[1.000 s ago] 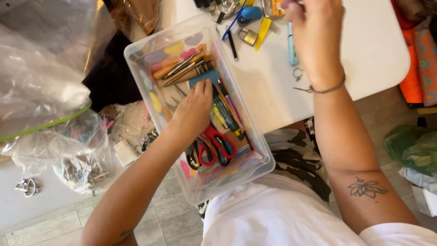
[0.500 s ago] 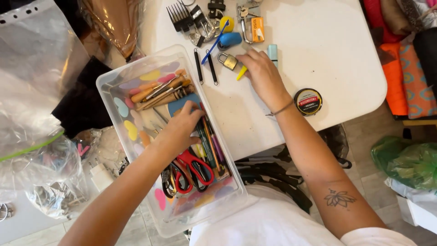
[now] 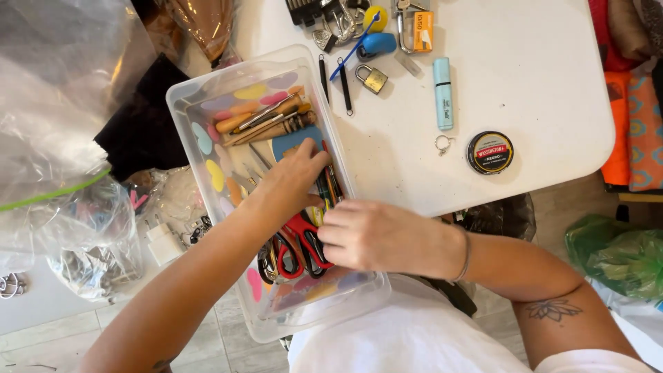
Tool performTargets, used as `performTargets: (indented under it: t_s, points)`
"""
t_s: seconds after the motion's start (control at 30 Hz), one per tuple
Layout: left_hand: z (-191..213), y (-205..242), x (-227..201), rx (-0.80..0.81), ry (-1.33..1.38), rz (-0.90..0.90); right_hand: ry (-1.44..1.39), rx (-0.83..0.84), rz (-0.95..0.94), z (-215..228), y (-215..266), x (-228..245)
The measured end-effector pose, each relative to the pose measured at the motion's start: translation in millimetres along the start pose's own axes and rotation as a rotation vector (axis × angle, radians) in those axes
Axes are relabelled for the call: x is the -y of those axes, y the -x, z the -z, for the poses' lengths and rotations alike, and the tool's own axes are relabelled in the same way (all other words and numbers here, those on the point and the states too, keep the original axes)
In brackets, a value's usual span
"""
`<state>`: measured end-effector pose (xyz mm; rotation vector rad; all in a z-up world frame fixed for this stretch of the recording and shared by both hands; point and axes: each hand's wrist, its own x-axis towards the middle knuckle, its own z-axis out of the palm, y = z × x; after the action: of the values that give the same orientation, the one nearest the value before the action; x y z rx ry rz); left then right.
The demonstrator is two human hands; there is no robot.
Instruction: Sorting through a bin of tools and organizing small metal hardware components on a workshop table.
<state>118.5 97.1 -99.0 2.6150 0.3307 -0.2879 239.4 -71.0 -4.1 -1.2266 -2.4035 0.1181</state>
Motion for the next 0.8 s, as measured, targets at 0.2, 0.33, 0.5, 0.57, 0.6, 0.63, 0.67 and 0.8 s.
performTargets:
  t_s: [0.2,0.33,0.5,0.57,0.6,0.63,0.67,0.8]
  points:
    - [0.1,1.7,-5.1,0.007,-0.07,-0.014,0.015,0.244,-0.038,11.0,-0.5,8.5]
    - [-6.0,0.9,0.0,-0.037,-0.142,-0.018,0.249,0.131,-0.01,39.2,-2.5,-44.2]
    - [-24.5,-6.7,18.5,0.147,-0.111,0.063,0.229,-0.208,-0.683,-18.6,43.9,-165.8]
    - [-25.2,-4.9,13.4,0.134,-0.192,0.058,0.237,-0.204,-0.748,-37.0,40.1,-169.7]
    - [-25.2,-4.9,11.0,0.121,-0.27,0.051,0.246,-0.197,-0.815,-45.5,37.9,-172.8]
    - [-22.2,-5.4,10.2,0.12,-0.269,0.056,0.244,-0.196,-0.81,-46.8,36.9,-173.1]
    - [-19.7,-5.8,9.3,0.121,-0.228,0.063,0.241,-0.252,-0.804,-48.5,36.2,-173.3]
    - [-16.6,-5.0,7.4,0.152,-0.181,0.079,0.102,-0.363,-0.798,-47.1,37.8,-163.8]
